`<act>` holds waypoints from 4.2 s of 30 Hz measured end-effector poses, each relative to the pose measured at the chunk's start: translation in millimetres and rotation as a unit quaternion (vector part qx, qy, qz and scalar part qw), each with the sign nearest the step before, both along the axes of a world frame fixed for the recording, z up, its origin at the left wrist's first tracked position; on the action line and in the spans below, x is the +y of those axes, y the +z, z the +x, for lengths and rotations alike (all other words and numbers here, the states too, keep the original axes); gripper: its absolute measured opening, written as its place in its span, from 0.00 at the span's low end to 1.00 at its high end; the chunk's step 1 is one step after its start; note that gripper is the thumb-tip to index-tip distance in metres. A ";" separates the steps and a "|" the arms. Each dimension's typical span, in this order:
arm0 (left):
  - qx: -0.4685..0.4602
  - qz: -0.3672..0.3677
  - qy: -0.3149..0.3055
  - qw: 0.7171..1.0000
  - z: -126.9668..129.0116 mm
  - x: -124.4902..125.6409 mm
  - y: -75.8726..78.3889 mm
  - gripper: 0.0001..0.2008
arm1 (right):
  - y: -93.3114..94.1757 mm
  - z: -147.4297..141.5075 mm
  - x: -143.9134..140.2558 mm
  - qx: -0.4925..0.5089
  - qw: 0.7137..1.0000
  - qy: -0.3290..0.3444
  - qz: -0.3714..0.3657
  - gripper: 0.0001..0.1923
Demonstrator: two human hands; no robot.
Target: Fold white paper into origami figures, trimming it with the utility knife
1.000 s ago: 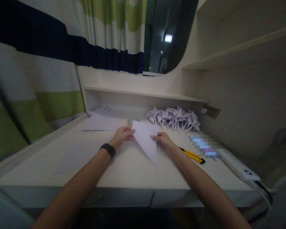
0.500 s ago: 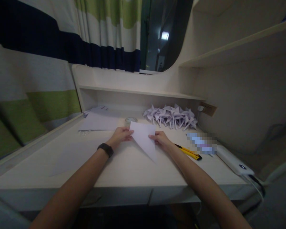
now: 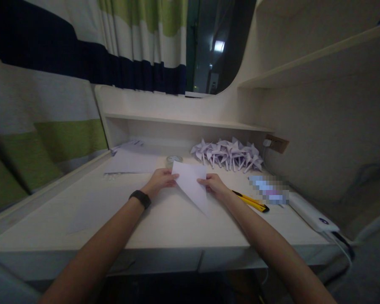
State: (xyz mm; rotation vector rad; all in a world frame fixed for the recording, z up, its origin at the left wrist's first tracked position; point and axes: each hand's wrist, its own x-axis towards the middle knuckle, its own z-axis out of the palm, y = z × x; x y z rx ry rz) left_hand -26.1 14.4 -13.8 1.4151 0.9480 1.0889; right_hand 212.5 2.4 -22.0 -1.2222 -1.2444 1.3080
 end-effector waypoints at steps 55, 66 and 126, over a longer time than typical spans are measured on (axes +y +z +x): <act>0.055 -0.036 -0.024 0.998 -8.9 8.4 -1.7 0.17 | -4.4 20.2 14.1 0.059 0.989 0.131 0.031 0.16; 0.022 -0.074 -0.062 0.995 -10.4 10.5 -2.2 0.18 | -4.1 21.4 15.9 0.061 0.993 0.090 0.045 0.17; 0.105 0.063 0.013 0.992 10.4 -16.8 14.2 0.16 | 6.0 -0.8 4.5 0.111 0.990 0.000 0.083 0.16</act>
